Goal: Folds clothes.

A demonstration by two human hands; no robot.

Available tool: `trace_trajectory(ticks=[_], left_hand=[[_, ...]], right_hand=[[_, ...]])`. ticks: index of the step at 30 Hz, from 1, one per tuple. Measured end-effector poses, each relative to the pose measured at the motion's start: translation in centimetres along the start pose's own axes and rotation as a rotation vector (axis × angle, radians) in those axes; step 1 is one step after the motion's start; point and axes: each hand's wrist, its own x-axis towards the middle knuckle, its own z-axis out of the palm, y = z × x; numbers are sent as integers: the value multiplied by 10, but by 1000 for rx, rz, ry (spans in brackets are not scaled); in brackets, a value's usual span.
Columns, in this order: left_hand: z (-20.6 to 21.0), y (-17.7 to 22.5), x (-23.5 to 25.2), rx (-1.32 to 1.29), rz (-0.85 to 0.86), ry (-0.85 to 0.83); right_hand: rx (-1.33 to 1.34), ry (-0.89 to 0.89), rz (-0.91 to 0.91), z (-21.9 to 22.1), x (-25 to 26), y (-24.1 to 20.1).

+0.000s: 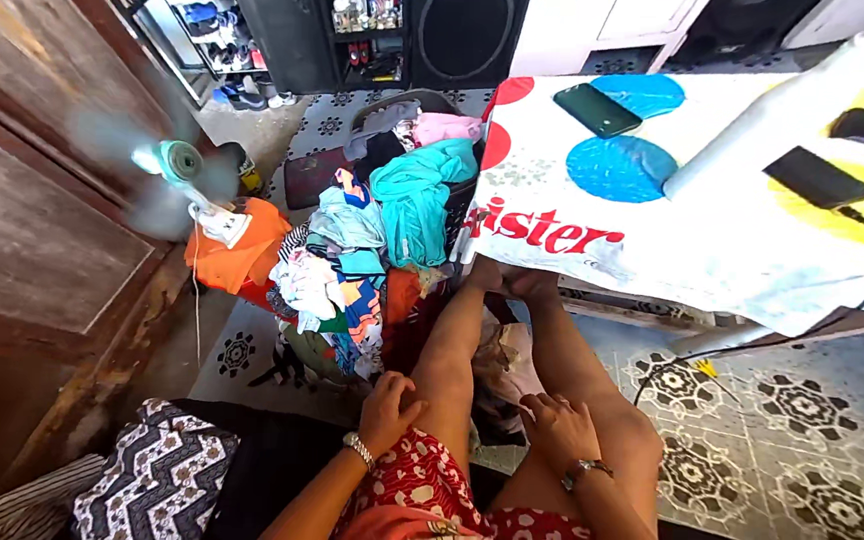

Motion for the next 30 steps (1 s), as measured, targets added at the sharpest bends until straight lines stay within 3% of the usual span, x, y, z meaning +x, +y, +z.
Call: trace_trajectory(ticks=[6,10,13,18,20,22,24,27,30], left_hand=[[-15,-44,72,-11,-342,-91],[-18,-70,111,-126,-703,114],[-23,-67,128,51,-771,190],[-48,-81,137,60,-692,15],[-58,-80,140,-127,-621,17],[-70,-54,136,-370,-492,95],[-83,-15,126,-538,-328,139],[-97,32,102,-583,-131,131],[-89,55,75,-561,-44,96]], right_hand=[[18,-12,7,8,6,-8],[34,4,19,8,8,-9],[52,61,-2,9,8,-9],[62,46,-15,9,9,-10],[58,42,-14,8,8,-10],[101,34,-8,5,7,-10],[277,81,-29,2,4,-11],[695,227,-175,9,-1,-23],[1027,129,-282,8,-6,-63]])
